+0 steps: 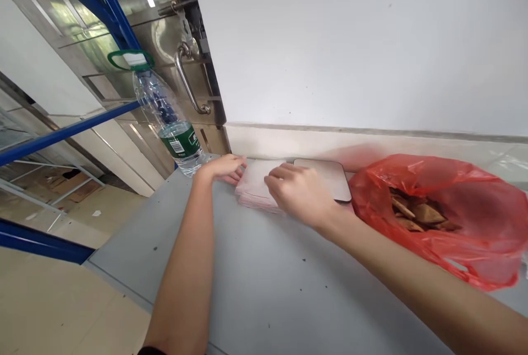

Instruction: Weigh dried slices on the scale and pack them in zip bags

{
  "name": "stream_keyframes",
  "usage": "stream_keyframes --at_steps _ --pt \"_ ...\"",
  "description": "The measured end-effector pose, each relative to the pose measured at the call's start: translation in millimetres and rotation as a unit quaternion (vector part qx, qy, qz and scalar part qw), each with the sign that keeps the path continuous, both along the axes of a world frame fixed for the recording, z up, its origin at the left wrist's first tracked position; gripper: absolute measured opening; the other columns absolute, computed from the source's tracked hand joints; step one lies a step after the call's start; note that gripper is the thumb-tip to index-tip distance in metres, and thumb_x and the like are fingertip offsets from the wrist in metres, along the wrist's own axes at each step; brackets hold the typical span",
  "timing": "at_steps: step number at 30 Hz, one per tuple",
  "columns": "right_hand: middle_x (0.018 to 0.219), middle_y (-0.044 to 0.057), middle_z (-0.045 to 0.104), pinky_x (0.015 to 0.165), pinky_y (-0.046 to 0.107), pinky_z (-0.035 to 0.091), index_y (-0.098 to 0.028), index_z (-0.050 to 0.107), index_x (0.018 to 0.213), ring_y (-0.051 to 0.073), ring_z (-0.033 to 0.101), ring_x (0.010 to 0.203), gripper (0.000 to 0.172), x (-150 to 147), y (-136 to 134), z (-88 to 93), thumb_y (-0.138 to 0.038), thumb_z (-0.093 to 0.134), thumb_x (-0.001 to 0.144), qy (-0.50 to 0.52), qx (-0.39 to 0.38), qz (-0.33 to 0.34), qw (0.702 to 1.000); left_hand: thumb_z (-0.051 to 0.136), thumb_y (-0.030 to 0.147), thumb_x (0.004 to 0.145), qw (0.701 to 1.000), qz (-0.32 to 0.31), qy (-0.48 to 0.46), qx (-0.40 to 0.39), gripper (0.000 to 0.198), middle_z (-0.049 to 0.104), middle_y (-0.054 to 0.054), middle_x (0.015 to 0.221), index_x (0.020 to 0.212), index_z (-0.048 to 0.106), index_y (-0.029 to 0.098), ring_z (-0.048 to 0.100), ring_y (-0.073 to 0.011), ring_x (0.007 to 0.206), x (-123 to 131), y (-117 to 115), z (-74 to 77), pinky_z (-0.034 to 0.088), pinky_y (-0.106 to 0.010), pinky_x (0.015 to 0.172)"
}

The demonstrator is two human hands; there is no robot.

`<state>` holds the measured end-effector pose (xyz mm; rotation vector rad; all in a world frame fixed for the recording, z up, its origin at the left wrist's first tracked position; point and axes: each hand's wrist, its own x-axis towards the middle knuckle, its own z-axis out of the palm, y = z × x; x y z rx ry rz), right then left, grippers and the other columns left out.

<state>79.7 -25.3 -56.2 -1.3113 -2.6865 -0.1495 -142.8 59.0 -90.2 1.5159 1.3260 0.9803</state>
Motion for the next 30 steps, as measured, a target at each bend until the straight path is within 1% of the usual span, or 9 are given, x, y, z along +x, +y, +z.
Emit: stream_keyframes --at_steps 3,6,9,12,15,17,20,27,30 --pt "0.083 0.011 0.077 0.057 0.033 0.031 -0.017 0.080 0.087 0.023 0.067 0.080 0.029 -10 -3 -14.4 -0.010 0.055 0.101 -0.029 -0.058 0.022 0.998 0.082 0.058 0.079 0.991 -0.036 0.104 -0.075 0.039 0.072 -0.006 0.063 0.081 0.071 0.021 0.074 -0.0249 0.059 0 3 0.2 0.061 -0.031 0.057" --pt "0.088 0.011 0.077 0.058 0.032 0.033 -0.017 0.080 0.093 0.024 0.069 0.084 0.031 -11 -1 -23.7 -0.026 0.054 0.108 -0.041 -0.094 0.023 0.994 0.086 0.050 0.075 0.974 -0.056 0.190 -0.106 0.040 0.074 -0.005 0.072 0.096 0.074 0.019 0.076 -0.0247 0.067 1 4 7.2 0.064 -0.032 0.065" --pt "0.093 0.011 0.077 0.063 0.031 0.038 -0.017 0.080 0.097 0.023 0.070 0.088 0.031 -7 2 -28.8 -0.023 0.052 0.108 -0.045 -0.117 0.024 0.992 0.085 0.038 0.073 0.962 -0.048 0.258 -0.077 0.053 0.075 -0.004 0.085 0.121 0.071 0.019 0.076 -0.0264 0.080 8 4 15.6 0.064 -0.037 0.079" --pt "0.098 0.012 0.077 0.068 0.031 0.042 -0.016 0.081 0.101 0.023 0.071 0.093 0.031 -4 4 -32.4 -0.016 0.051 0.107 -0.039 -0.131 0.028 0.990 0.079 0.038 0.078 0.955 -0.040 0.293 -0.012 0.061 0.072 -0.004 0.108 0.136 0.066 0.025 0.071 -0.0264 0.104 21 4 21.9 0.057 -0.037 0.097" --pt "0.104 0.014 0.078 0.075 0.030 0.047 -0.016 0.081 0.108 0.023 0.072 0.096 0.030 -2 3 -34.3 -0.010 0.052 0.104 -0.028 -0.143 0.037 0.989 0.073 0.050 0.084 0.929 -0.115 0.352 0.000 0.062 0.071 -0.004 0.122 0.143 0.066 0.031 0.069 -0.0252 0.109 35 4 24.1 0.053 -0.034 0.100" --pt "0.108 0.014 0.078 0.077 0.030 0.049 -0.015 0.081 0.111 0.023 0.073 0.098 0.031 0 1 -33.4 -0.005 0.052 0.102 -0.025 -0.152 0.043 0.987 0.068 0.057 0.088 0.892 -0.174 0.416 -0.026 0.070 0.072 -0.004 0.130 0.154 0.059 0.035 0.069 -0.0258 0.111 42 3 23.0 0.053 -0.033 0.098" --pt "0.113 0.015 0.079 0.080 0.031 0.051 -0.011 0.079 0.117 0.024 0.074 0.100 0.037 4 -2 -29.0 0.002 0.051 0.098 -0.026 -0.170 0.055 0.984 0.058 0.067 0.093 0.854 -0.195 0.479 -0.051 0.076 0.068 -0.004 0.146 0.163 0.046 0.040 0.067 -0.0288 0.124 50 2 20.3 0.053 -0.033 0.101" --pt "0.117 0.014 0.079 0.082 0.032 0.052 -0.014 0.082 0.099 0.024 0.075 0.100 0.024 35 -19 -15.3 -0.011 0.058 0.101 0.008 -0.209 0.105 0.972 0.054 0.073 0.092 0.829 -0.170 0.530 -0.064 0.081 0.053 -0.007 0.165 0.166 0.041 0.043 0.059 -0.0397 0.140 66 -5 25.0 0.051 -0.048 0.110" --pt "0.119 0.010 0.080 0.082 0.031 0.053 -0.019 0.082 0.111 0.024 0.075 0.103 0.023 66 -26 -6.3 -0.019 0.061 0.101 0.091 -0.250 0.101 0.959 0.056 0.069 0.093 0.820 -0.168 0.542 -0.069 0.080 0.051 -0.008 0.167 0.166 0.041 0.041 0.057 -0.0397 0.144 73 -7 29.8 0.050 -0.048 0.111"
